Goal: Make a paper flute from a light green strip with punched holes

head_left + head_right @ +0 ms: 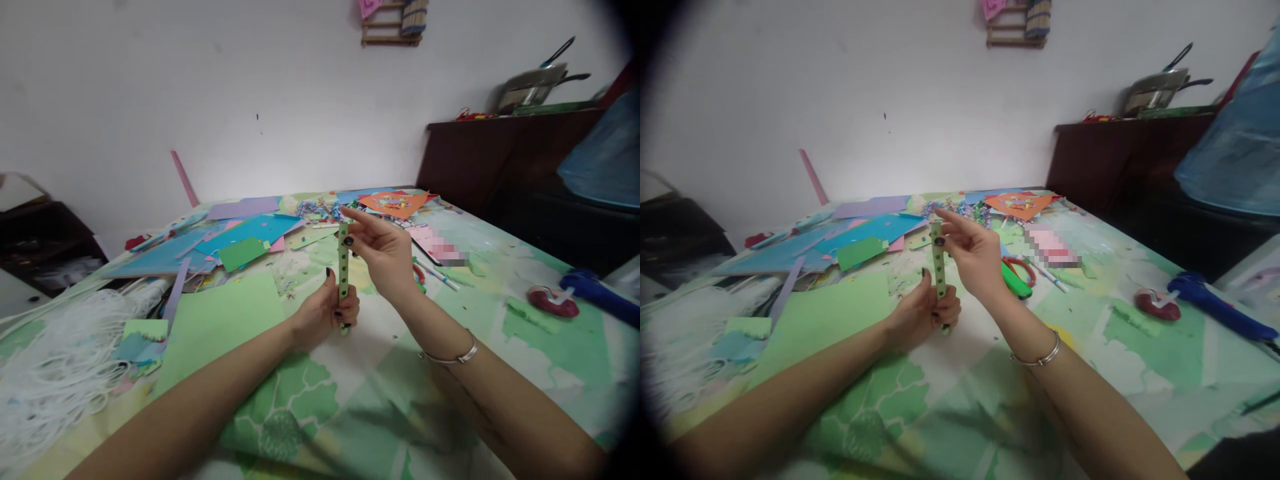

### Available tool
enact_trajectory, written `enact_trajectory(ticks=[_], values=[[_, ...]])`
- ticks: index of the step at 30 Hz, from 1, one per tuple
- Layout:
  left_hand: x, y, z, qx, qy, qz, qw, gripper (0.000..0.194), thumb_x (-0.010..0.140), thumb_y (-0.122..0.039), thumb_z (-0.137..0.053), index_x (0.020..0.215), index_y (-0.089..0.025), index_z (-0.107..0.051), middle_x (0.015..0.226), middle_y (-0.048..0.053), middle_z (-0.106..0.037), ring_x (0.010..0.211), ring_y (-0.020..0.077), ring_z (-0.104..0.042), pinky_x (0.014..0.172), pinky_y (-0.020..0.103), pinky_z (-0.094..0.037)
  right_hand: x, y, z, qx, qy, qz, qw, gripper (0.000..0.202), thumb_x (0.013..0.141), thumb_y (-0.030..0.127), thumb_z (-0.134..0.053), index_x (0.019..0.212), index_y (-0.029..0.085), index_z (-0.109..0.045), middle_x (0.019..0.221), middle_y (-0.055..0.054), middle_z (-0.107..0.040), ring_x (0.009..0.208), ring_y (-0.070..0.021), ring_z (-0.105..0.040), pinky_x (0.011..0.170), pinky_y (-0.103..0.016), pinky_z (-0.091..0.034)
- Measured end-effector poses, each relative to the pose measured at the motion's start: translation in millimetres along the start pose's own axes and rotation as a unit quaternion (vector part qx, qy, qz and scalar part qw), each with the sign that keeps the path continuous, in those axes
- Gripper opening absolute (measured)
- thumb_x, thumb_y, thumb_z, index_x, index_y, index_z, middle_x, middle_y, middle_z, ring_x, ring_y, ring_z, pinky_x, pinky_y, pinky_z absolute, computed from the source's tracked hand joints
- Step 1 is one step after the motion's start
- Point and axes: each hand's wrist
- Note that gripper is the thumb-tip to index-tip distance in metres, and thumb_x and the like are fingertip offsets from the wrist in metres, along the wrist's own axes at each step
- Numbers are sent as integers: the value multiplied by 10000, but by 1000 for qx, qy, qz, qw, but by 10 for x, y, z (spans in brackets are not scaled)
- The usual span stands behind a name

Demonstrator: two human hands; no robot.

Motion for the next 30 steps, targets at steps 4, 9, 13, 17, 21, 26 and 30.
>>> enact_trajectory(ticks=[4, 9, 13, 17, 21, 26, 30], values=[[-10, 3, 3, -13, -13, -11, 1000, 340, 885, -396, -466, 635, -181, -385, 595, -38, -264, 527, 113, -297, 604, 242, -336, 52, -72, 27, 9, 13, -7, 1000, 301, 715, 167, -667, 1008, 228, -700, 901, -19, -704, 788, -143, -643, 690, -286, -541], [-2, -22, -13, -24, -11, 6, 1000, 410, 884, -506, -395, 630, -184, -404, 576, -30, -301, 539, 130, -383, 680, 282, -385, 92, -125, 48, 26, 20, -20, 999, 267, 698, 201, -699, 965, 216, -704, 842, -13, -708, 827, -159, -657, 728, -306, -552], [-2, -30, -12, -2, -6, 2, 1000, 344, 837, -455, -481, 641, -182, -406, 579, -27, -348, 568, 136, -429, 780, 326, -394, 102, -132, 67, 56, 26, -17, 998, 255, 691, 183, -711, 944, 217, -711, 765, 6, -694, 772, -136, -652, 730, -286, -545], [-1, 8, 26, 46, 12, -30, 998, 260, 587, -120, -629, 682, -183, -395, 657, -12, -455, 666, 144, -494, 799, 333, -388, 100, -147, 84, 71, 32, -21, 997, 258, 703, 190, -711, 960, 221, -709, 759, 5, -683, 744, -125, -636, 671, -265, -528], [3, 44, 69, 92, 27, -39, 995, 341, 523, -26, -598, 699, -192, -359, 727, -3, -506, 770, 165, -548, 764, 312, -378, 94, -149, 95, 48, 34, -31, 998, 267, 713, 227, -708, 980, 224, -701, 775, -2, -679, 730, -132, -621, 634, -271, -510], [-6, 16, 56, 97, 30, -20, 995, 315, 551, -49, -590, 704, -191, -354, 762, 25, -541, 726, 154, -534, 669, 277, -352, 89, -121, 95, 47, 31, -30, 998, 302, 705, 216, -705, 1006, 223, -691, 742, 6, -663, 681, -122, -597, 585, -255, -487], [-23, -19, -10, 45, 10, -5, 999, 253, 619, -177, -630, 688, -181, -387, 679, 18, -480, 615, 131, -450, 613, 271, -326, 85, -110, 92, 50, 28, -24, 998, 299, 702, 196, -698, 1001, 221, -690, 732, 9, -662, 661, -115, -587, 547, -242, -464]])
Point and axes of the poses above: each hand's wrist, its own x-axis towards the middle knuckle, its own z-axis out of the back of the hand, y = z × x
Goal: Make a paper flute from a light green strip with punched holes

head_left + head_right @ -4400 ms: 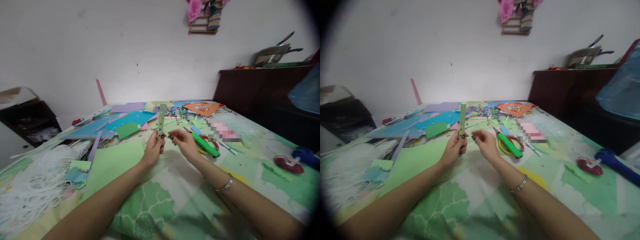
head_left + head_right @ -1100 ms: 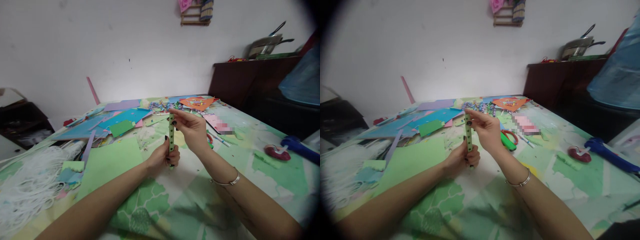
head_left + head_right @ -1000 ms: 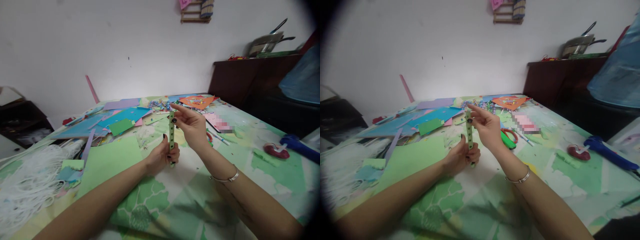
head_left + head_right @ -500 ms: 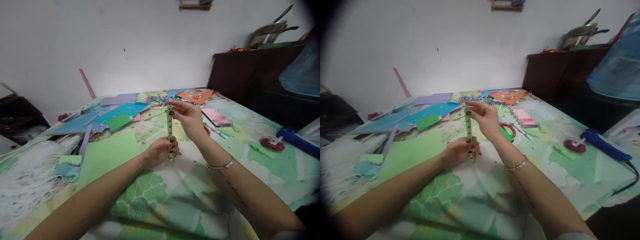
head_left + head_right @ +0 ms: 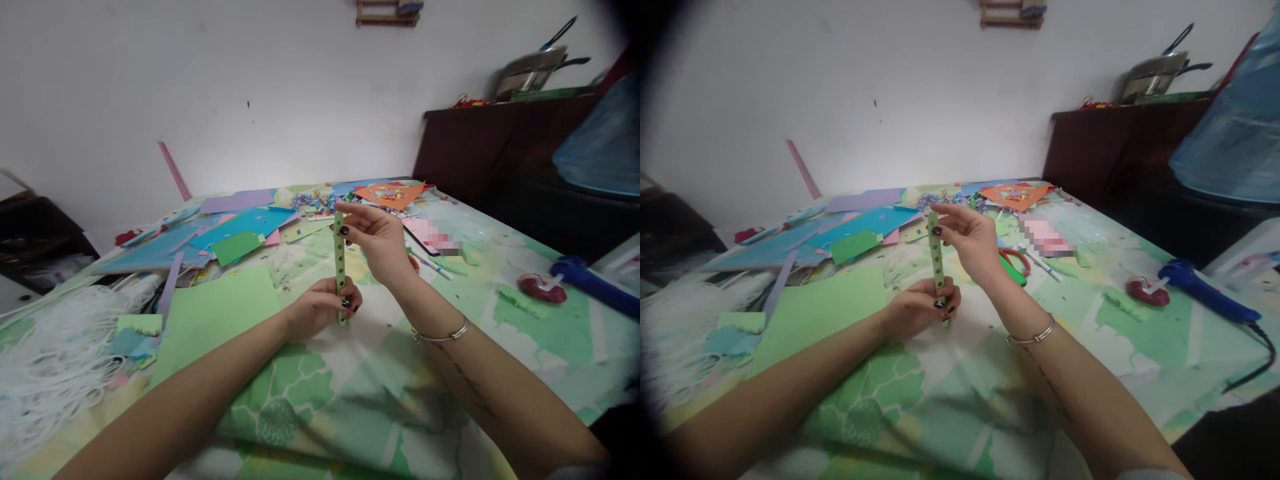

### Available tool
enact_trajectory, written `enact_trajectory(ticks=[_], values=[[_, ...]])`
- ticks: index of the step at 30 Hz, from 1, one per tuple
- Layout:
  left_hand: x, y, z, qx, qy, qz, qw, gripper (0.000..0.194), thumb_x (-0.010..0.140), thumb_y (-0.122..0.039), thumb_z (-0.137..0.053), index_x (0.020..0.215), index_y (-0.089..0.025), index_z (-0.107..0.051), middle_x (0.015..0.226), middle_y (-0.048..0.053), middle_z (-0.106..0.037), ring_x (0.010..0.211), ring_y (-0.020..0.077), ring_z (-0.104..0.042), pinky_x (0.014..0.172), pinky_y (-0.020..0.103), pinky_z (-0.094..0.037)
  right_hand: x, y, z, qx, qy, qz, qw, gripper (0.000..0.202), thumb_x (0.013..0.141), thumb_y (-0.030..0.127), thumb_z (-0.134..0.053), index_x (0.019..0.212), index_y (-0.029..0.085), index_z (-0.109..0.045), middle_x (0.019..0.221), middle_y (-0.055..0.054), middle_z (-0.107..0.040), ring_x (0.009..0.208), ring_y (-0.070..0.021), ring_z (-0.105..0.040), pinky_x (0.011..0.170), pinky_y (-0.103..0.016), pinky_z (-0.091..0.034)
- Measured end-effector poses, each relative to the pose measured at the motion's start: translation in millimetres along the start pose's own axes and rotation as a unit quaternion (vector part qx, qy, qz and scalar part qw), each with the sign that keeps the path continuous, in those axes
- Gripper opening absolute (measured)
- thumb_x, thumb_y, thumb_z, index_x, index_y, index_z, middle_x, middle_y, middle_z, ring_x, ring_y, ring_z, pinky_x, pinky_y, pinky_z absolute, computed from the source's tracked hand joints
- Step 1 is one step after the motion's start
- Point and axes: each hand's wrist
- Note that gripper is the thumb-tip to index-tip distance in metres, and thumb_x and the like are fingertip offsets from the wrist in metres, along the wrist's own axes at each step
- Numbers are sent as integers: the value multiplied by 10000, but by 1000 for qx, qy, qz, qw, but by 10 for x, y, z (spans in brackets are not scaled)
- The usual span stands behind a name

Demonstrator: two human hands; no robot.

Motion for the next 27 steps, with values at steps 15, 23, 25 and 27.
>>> enact_trajectory(ticks=[15, 23, 25, 27], values=[[15, 34, -62, -42, -105, 3, 994, 529, 875, -608, -328, 553, -193, -263, 533, -75, -148, 436, 71, -115, 426, 197, -205, -62, 22, -87, 58, -25, -45, 997, 192, 649, 251, -758, 834, 215, -717, 780, -5, -726, 736, -157, -676, 687, -319, -577], [63, 81, -63, -31, -177, -38, 983, 551, 822, -663, -391, 557, -197, -265, 545, -79, -154, 445, 69, -119, 404, 187, -184, -212, 79, -184, -157, -99, 59, 981, 150, 758, 248, -667, 883, 225, -747, 821, -11, -737, 713, -180, -688, 691, -340, -593], [78, 113, -40, -28, -184, -51, 981, 562, 800, -683, -410, 558, -195, -273, 544, -78, -163, 443, 66, -128, 401, 189, -174, -248, 100, -213, -220, -107, 92, 965, 160, 776, 242, -652, 903, 231, -749, 847, -14, -740, 719, -186, -692, 689, -325, -583], [89, 145, -17, -19, -186, -63, 980, 562, 790, -687, -426, 566, -191, -286, 543, -77, -175, 442, 62, -142, 404, 191, -171, -269, 126, -237, -259, -109, 111, 953, 144, 774, 256, -660, 880, 233, -755, 831, -14, -740, 697, -187, -692, 664, -310, -573]])
Point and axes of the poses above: each hand's wrist, its own x-axis towards the middle knuckle, its own z-axis out of the back of the hand, y = z × x
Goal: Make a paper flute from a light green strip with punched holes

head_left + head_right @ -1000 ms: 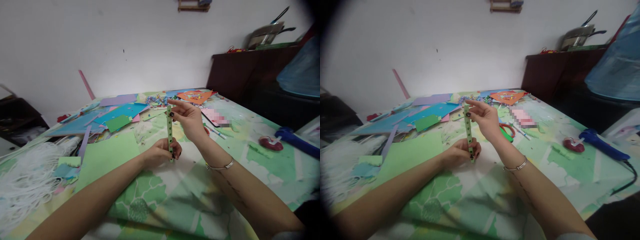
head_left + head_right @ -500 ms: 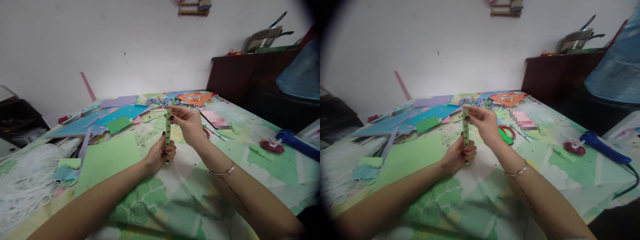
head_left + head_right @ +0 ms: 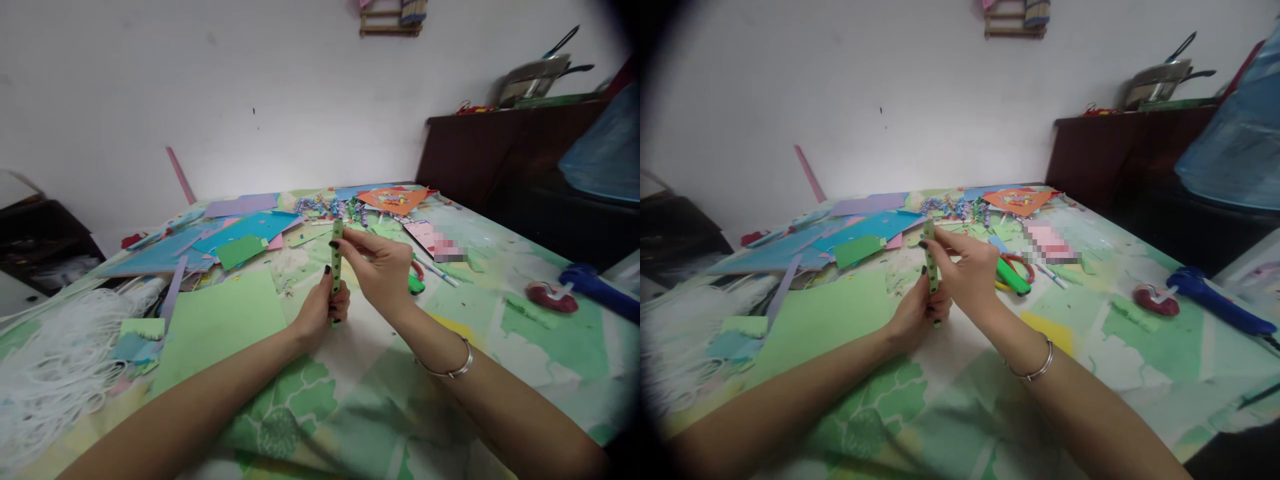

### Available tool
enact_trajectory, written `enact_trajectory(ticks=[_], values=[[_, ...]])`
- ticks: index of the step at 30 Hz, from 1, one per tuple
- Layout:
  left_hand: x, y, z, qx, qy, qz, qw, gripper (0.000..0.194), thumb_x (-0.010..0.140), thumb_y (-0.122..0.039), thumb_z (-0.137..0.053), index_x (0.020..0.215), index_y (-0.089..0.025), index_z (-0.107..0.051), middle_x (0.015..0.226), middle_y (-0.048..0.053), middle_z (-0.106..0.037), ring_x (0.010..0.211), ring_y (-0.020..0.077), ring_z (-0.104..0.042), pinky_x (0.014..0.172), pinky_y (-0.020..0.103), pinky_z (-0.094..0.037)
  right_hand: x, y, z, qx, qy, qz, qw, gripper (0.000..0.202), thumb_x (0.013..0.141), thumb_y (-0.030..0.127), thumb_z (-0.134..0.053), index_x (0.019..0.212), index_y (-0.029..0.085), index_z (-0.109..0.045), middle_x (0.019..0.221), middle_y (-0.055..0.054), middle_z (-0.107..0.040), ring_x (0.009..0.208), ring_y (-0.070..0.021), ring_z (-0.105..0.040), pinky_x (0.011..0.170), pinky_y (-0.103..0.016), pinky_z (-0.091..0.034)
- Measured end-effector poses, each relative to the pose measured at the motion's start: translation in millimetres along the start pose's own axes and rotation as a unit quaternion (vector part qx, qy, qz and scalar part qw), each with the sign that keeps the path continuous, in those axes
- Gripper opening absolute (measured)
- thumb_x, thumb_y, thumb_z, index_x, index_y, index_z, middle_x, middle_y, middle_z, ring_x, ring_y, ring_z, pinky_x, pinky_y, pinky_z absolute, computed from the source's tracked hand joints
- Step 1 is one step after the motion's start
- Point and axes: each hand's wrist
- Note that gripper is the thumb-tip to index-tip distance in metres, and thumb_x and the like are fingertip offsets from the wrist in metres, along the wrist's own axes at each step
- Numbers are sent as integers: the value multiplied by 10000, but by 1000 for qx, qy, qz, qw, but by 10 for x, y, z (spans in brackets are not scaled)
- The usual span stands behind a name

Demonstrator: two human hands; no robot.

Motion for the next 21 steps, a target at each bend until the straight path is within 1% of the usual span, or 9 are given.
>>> enact_trajectory(ticks=[3, 6, 8, 12, 17, 19, 21], values=[[10, 35, 21, 13, -1, -13, 1000, 559, 790, -690, -422, 579, -188, -298, 544, -74, -189, 446, 60, -158, 412, 195, -171, -9, 34, -3, -21, 4, 9, 1000, 121, 764, 282, -672, 837, 239, -759, 782, -10, -736, 664, -188, -686, 637, -302, -560], [7, 43, 24, 22, -1, -20, 1000, 564, 796, -696, -396, 578, -186, -292, 547, -72, -189, 452, 59, -151, 415, 197, -154, -16, 31, -12, -23, -6, 0, 1000, 117, 762, 259, -664, 828, 246, -759, 758, -2, -735, 649, -184, -680, 629, -303, -552], [2, 36, 18, 24, 3, -18, 1000, 566, 797, -697, -391, 577, -186, -283, 549, -73, -181, 456, 60, -141, 417, 199, -139, -19, 19, -23, -2, -14, -22, 1000, 130, 754, 240, -663, 839, 251, -761, 773, 4, -739, 652, -181, -677, 630, -306, -552], [-3, 18, 7, 27, 12, -2, 1000, 578, 785, -714, -391, 570, -190, -271, 541, -76, -167, 453, 61, -140, 419, 204, -131, -13, 19, -44, 81, -28, -82, 993, 177, 717, 203, -688, 873, 248, -760, 834, 4, -744, 680, -180, -682, 636, -304, -564], [-7, -8, -5, 24, 23, 10, 999, 584, 778, -719, -400, 566, -193, -262, 540, -79, -156, 448, 63, -136, 416, 205, -142, 16, 50, -46, 143, -39, -151, 977, 166, 661, 188, -727, 821, 221, -761, 794, -3, -745, 718, -196, -691, 639, -308, -569], [-11, -20, -15, 23, 27, 13, 999, 588, 776, -723, -396, 562, -194, -256, 539, -80, -150, 447, 63, -129, 416, 203, -147, 25, 43, -45, 162, -39, -169, 971, 156, 654, 194, -734, 806, 217, -761, 774, -5, -744, 718, -194, -690, 632, -303, -566], [-15, -27, -26, 22, 26, 15, 999, 591, 775, -724, -397, 557, -194, -252, 534, -82, -147, 445, 62, -121, 415, 204, -146, 30, 27, -44, 168, -30, -168, 971, 146, 664, 204, -729, 805, 216, -762, 766, -7, -743, 704, -186, -685, 606, -290, -559]])
Point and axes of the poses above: each hand's wrist, its own x-axis towards the middle knuckle, its own z-axis out of the back of the hand, y = z × x
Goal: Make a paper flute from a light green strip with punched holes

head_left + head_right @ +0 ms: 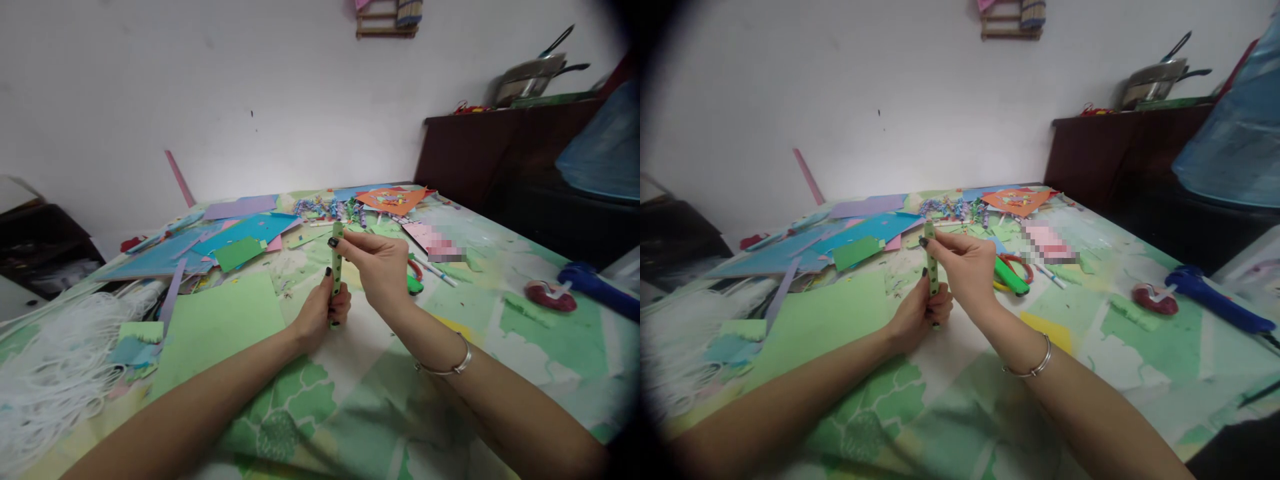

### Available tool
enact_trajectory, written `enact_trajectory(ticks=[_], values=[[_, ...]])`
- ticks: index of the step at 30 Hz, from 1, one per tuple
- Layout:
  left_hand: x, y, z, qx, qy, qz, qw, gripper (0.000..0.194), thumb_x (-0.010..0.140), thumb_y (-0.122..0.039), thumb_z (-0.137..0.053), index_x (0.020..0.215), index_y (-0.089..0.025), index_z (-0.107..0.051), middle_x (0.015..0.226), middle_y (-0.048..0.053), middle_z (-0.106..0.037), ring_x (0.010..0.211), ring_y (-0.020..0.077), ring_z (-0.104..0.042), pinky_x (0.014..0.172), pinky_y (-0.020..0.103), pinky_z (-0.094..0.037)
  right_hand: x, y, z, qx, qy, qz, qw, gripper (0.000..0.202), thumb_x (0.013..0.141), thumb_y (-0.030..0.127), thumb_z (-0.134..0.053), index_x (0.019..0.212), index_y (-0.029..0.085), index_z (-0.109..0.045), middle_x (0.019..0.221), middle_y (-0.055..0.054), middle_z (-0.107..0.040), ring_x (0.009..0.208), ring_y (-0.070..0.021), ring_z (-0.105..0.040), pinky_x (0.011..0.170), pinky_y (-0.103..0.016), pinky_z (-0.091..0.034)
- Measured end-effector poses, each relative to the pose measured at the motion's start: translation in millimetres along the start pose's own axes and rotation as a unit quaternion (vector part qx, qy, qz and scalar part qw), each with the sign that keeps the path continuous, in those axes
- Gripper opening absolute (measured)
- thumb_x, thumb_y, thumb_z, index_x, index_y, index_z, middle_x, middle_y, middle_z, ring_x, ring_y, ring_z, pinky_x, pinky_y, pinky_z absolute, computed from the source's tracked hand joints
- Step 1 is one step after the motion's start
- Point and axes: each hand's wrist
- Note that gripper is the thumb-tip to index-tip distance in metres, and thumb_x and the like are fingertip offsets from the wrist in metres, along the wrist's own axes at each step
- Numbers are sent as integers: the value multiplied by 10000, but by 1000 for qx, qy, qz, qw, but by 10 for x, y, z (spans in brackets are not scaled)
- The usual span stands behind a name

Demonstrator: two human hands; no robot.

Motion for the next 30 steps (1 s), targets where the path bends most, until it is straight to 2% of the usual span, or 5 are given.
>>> enact_trajectory(ticks=[6, 16, 19, 24, 30], values=[[-8, -1, -17, -3, -1, -1, 1000, 585, 761, -719, -436, 565, -193, -273, 537, -84, -155, 448, 61, -124, 416, 201, -141, 10, 8, 10, -34, 1, 45, 998, 164, 721, 266, -696, 862, 211, -760, 782, -21, -744, 656, -158, -659, 543, -260, -521], [-16, -38, -19, 8, 41, 39, 998, 594, 770, -726, -399, 549, -199, -237, 521, -87, -145, 435, 60, -108, 414, 211, -119, 68, -7, 44, 70, 25, -37, 997, 112, 647, 248, -761, 754, 215, -763, 752, -18, -742, 648, -147, -646, 652, -289, -530], [-13, -34, -7, 1, 54, 55, 997, 587, 776, -705, -422, 545, -196, -241, 511, -86, -149, 434, 62, -103, 413, 218, -100, 34, -14, 47, 41, 13, -6, 999, 112, 669, 255, -746, 774, 220, -763, 716, -11, -733, 642, -152, -640, 637, -297, -528], [0, -9, 48, -22, 82, 56, 995, 565, 801, -672, -416, 545, -192, -263, 503, -82, -166, 429, 66, -116, 415, 222, -97, -38, -8, 38, -59, -1, 95, 994, 292, 756, 212, -665, 1041, 256, -708, 800, 10, -730, 676, -147, -637, 692, -313, -532], [-9, -32, 75, -30, 118, 69, 990, 581, 811, -694, -364, 541, -189, -265, 504, -75, -174, 431, 70, -129, 423, 230, -110, -42, -26, 41, -1, 51, 52, 997, 212, 787, 264, -641, 976, 229, -730, 888, -24, -740, 799, -194, -675, 763, -356, -545]])
Point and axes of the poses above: each hand's wrist, its own x-axis towards the middle knuckle, its own z-axis out of the back of the hand, y = z × x
